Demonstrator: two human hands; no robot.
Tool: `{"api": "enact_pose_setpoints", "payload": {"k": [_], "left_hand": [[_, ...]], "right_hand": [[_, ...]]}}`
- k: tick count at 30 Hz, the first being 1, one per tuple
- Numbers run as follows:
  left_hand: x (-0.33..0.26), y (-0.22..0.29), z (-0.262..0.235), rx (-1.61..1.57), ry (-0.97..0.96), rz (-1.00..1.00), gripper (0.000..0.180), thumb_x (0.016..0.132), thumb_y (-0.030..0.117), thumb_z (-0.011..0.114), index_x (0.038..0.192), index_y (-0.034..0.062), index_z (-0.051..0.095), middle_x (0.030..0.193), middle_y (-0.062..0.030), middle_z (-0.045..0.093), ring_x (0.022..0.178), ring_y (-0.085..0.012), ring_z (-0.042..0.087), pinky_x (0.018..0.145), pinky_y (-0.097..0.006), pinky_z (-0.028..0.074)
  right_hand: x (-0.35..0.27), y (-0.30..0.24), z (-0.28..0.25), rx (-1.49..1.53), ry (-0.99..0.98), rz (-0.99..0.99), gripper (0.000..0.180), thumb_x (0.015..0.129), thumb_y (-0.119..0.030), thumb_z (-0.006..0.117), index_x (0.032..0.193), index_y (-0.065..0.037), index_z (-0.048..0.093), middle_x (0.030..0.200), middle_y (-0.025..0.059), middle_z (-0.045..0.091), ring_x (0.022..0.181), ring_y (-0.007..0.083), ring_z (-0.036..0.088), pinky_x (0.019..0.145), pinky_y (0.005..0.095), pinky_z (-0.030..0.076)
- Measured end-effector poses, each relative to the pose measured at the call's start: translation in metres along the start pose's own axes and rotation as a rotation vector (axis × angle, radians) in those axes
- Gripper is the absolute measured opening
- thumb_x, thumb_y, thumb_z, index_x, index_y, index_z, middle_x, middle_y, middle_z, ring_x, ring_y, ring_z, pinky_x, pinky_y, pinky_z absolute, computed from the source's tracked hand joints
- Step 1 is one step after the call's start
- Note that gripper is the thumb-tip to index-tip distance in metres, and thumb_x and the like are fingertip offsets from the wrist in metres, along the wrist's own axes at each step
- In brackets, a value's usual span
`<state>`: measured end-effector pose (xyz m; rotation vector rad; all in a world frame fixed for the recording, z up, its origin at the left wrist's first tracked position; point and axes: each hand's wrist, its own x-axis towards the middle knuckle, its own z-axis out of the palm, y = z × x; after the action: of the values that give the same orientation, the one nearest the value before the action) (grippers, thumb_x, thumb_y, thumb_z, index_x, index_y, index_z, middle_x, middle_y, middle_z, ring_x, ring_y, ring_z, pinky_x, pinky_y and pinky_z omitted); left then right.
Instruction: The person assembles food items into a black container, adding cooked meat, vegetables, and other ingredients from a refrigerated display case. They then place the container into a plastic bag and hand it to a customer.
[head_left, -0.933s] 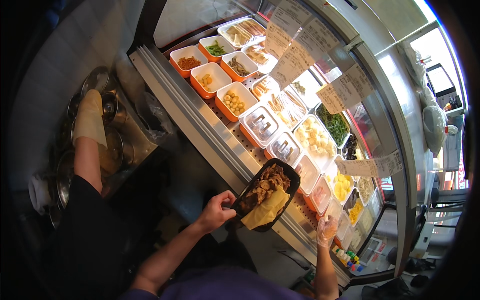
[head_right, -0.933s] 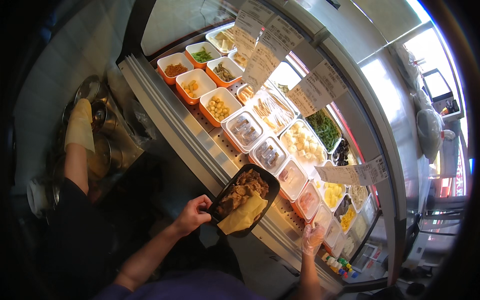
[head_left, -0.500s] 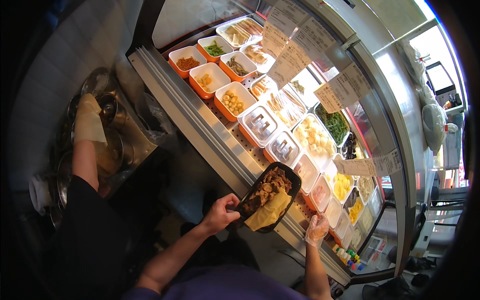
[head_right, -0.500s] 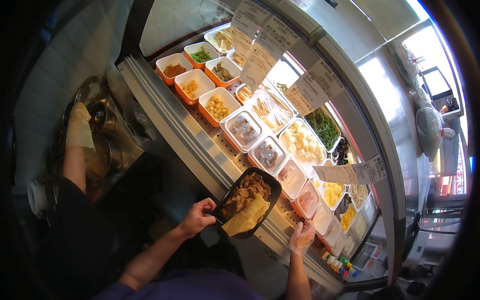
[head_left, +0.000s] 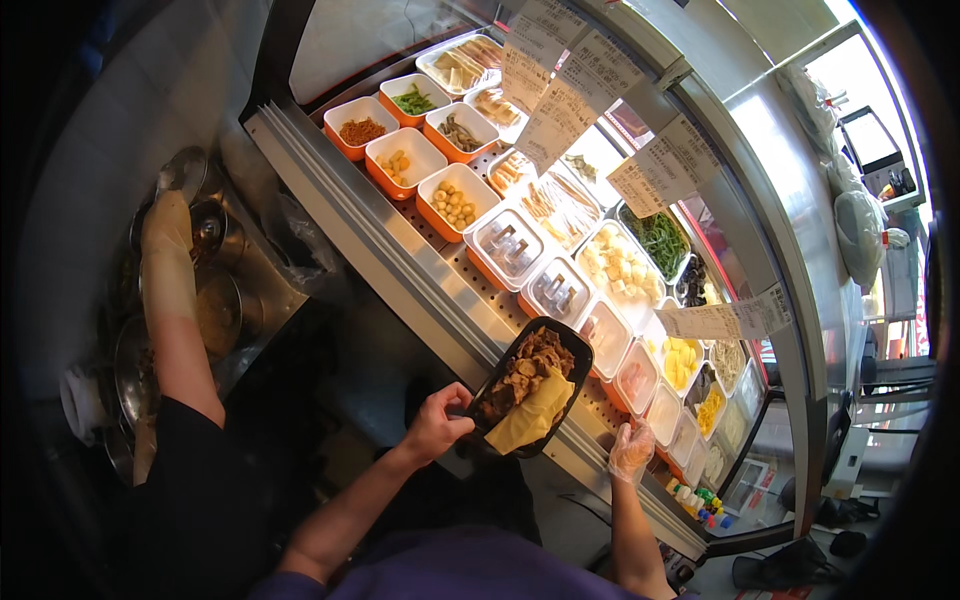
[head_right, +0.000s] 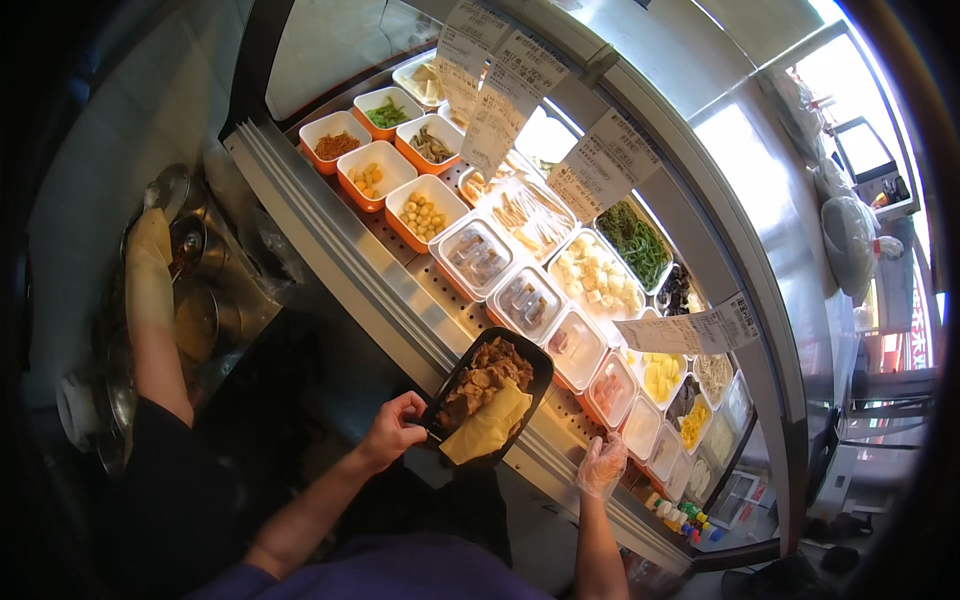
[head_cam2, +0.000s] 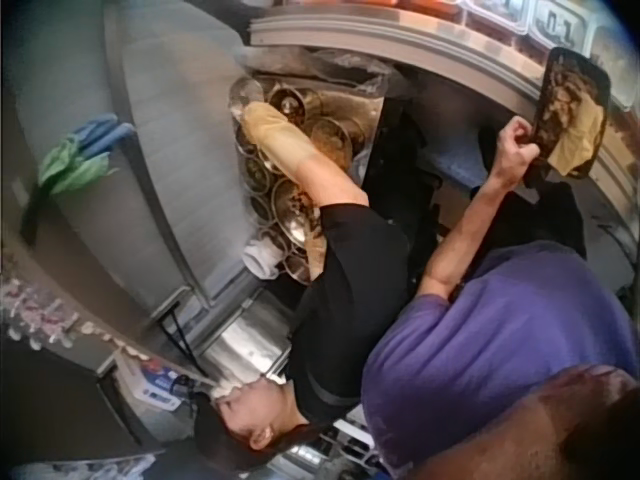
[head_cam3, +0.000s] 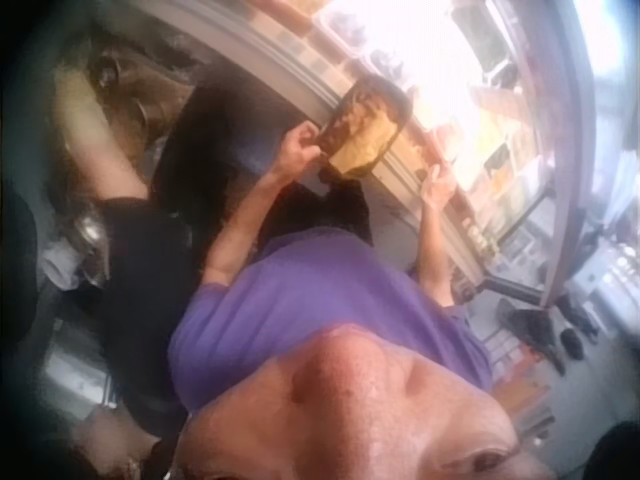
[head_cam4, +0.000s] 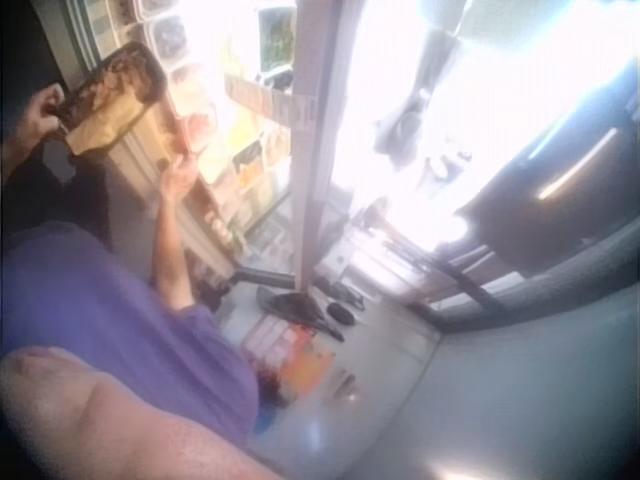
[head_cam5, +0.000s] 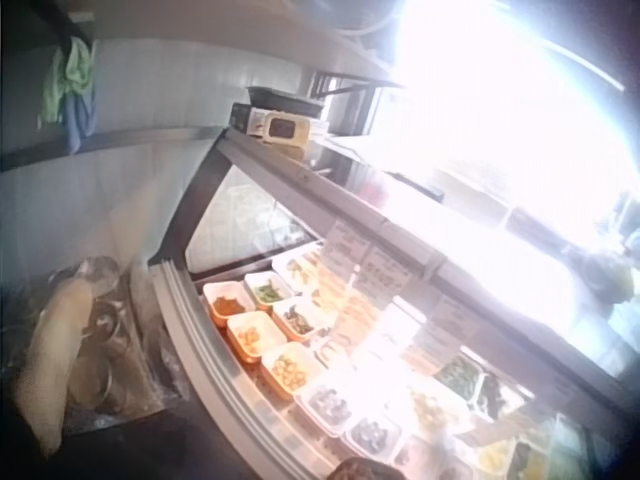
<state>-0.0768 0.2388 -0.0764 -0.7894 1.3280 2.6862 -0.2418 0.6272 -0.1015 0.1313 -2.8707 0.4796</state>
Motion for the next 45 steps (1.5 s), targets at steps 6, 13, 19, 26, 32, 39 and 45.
{"api": "enact_pose_setpoints", "payload": {"k": [6, 13, 19, 26, 32, 39, 45], "left_hand": [[-0.004, 0.011, 0.003, 0.000, 0.058, 0.026, 0.019, 0.076, -0.010, 0.057, 0.088, 0.0036, 0.052, 0.082, 0.0002, 0.058, 0.070, -0.0052, 0.056, 0.060, -0.021, 0.046], [-0.016, 0.022, 0.017, -0.094, 0.144, 0.017, 0.022, 0.076, -0.009, 0.054, 0.089, 0.0078, 0.047, 0.087, -0.0012, 0.058, 0.078, -0.0102, 0.059, 0.066, -0.027, 0.053], [-0.028, 0.049, 0.034, 0.004, 0.262, 0.016, 0.022, 0.075, -0.006, 0.053, 0.090, 0.0073, 0.045, 0.090, -0.0065, 0.059, 0.080, -0.0176, 0.063, 0.073, -0.038, 0.059], [-0.029, 0.044, 0.067, 0.010, 0.251, 0.029, 0.023, 0.075, -0.006, 0.051, 0.093, 0.0067, 0.044, 0.091, -0.0071, 0.059, 0.082, -0.0191, 0.065, 0.075, -0.037, 0.061], [-0.023, 0.025, 0.108, 0.024, 0.251, 0.015, 0.024, 0.075, -0.008, 0.052, 0.094, 0.0058, 0.045, 0.090, -0.0076, 0.060, 0.080, -0.0188, 0.066, 0.071, -0.038, 0.062], [-0.013, 0.016, 0.141, 0.070, 0.253, 0.015, 0.024, 0.076, -0.007, 0.052, 0.094, 0.0057, 0.045, 0.094, -0.0096, 0.062, 0.083, -0.0212, 0.067, 0.074, -0.041, 0.062], [-0.004, 0.008, 0.154, 0.081, 0.248, -0.003, 0.024, 0.076, -0.007, 0.053, 0.096, 0.0051, 0.046, 0.094, -0.0104, 0.062, 0.081, -0.0218, 0.067, 0.074, -0.039, 0.061]], "right_hand": [[-0.001, -0.007, -0.004, 0.003, -0.050, 0.077, 0.026, 0.083, -0.012, 0.064, 0.104, 0.004, 0.062, 0.095, 0.0194, 0.063, 0.083, 0.0336, 0.061, 0.079, 0.0420, 0.049], [0.004, 0.006, 0.005, 0.056, 0.077, -0.065, 0.030, 0.081, -0.016, 0.070, 0.105, 0.000, 0.064, 0.100, 0.0181, 0.066, 0.084, 0.0317, 0.064, 0.078, 0.0425, 0.051], [0.042, 0.006, -0.034, 0.096, -0.056, -0.105, 0.034, 0.076, -0.016, 0.073, 0.106, -0.005, 0.063, 0.096, 0.0158, 0.064, 0.085, 0.0310, 0.065, 0.077, 0.0403, 0.053], [0.091, 0.058, 0.022, -0.090, -0.469, -0.346, 0.014, 0.079, -0.013, 0.064, 0.088, -0.004, 0.058, 0.085, 0.0181, 0.064, 0.080, 0.0376, 0.065, 0.068, 0.0451, 0.054], [0.116, 0.021, 0.033, 0.040, -0.279, -0.509, 0.013, 0.085, -0.009, 0.053, 0.090, -0.001, 0.061, 0.084, 0.0193, 0.065, 0.067, 0.0326, 0.068, 0.056, 0.0421, 0.055], [0.115, -0.046, 0.055, 0.088, -0.566, -0.448, 0.018, 0.084, -0.017, 0.060, 0.096, -0.004, 0.064, 0.090, 0.0148, 0.068, 0.078, 0.0322, 0.069, 0.064, 0.0448, 0.056], [0.159, 0.041, 0.040, 0.298, -0.455, -0.224, 0.025, 0.084, -0.026, 0.067, 0.100, -0.007, 0.066, 0.090, 0.0109, 0.068, 0.081, 0.0299, 0.068, 0.071, 0.0420, 0.056]]}}
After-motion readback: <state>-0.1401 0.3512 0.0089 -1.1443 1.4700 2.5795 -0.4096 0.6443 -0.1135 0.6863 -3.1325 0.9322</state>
